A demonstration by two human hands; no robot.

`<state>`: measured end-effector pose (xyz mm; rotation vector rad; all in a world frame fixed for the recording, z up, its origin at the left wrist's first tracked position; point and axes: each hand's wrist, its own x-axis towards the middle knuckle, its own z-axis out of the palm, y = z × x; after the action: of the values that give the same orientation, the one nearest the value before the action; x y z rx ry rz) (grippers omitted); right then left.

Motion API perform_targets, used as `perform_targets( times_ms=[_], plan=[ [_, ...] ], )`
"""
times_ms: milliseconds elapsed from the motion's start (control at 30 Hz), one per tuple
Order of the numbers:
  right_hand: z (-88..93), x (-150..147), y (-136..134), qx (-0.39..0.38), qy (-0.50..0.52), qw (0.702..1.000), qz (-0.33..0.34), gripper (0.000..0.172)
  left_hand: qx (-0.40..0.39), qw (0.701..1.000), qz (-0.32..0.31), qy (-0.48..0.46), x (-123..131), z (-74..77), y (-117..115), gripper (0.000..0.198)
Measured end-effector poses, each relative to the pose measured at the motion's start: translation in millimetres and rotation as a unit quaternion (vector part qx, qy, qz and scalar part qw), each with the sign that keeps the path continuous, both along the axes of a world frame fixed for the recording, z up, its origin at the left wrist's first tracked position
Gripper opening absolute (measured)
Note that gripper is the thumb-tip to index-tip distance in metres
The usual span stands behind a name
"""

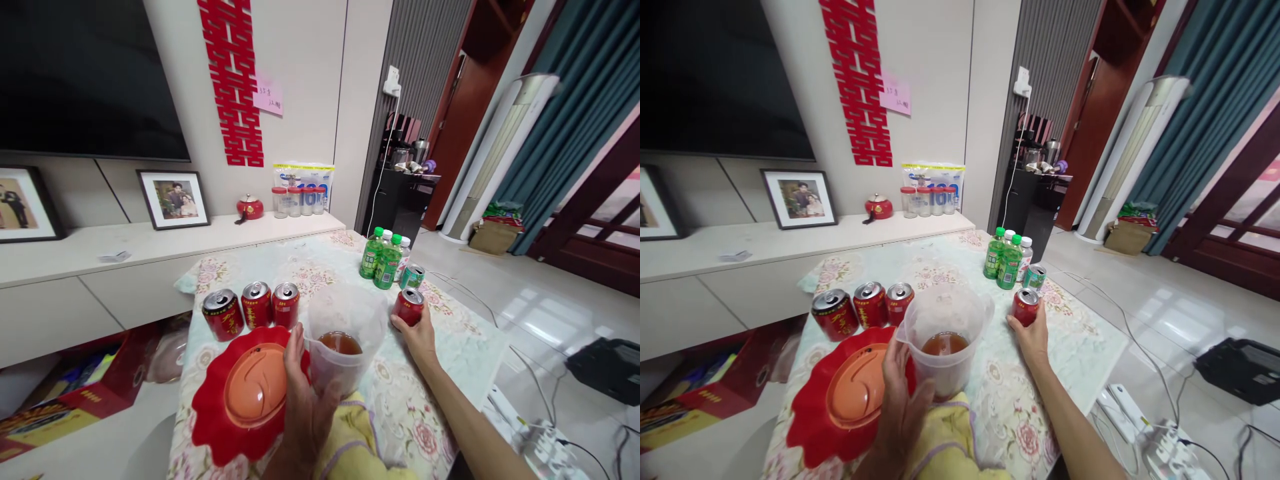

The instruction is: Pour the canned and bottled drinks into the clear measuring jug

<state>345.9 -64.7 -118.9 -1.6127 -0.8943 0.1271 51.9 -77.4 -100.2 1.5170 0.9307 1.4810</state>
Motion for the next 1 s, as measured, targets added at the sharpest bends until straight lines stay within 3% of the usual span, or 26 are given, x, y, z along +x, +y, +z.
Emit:
perform_targets(
  times_ms=[133,267,600,800,1000],
  plan=[
    [2.4,-3,6,-0.009,0.022,0.999,-0.035,0.082,0.0,0.999,-0.005,0.046,6,-15.7,-3,0.109],
    [24.2,-6,-5,-0.016,0.035,0.999,-0.015,0.067,-0.013,0.997,0.008,0.077,8,-27.8,-5,0.108],
    [139.9,-15,-69,-0.062,-0.035,0.986,0.148,0.067,0.031,0.986,0.048,0.154,9,-23.1,-8,0.113],
    [199.0,-23,-82,-0.154,-0.229,0.934,0.229,0.078,0.076,0.979,0.078,0.171,12,-22.2,-9,0.116],
    [227.7,-31,-73,-0.201,-0.368,0.863,0.281,0.073,0.092,0.977,0.088,0.174,12,-20.0,-9,0.121]
  ],
)
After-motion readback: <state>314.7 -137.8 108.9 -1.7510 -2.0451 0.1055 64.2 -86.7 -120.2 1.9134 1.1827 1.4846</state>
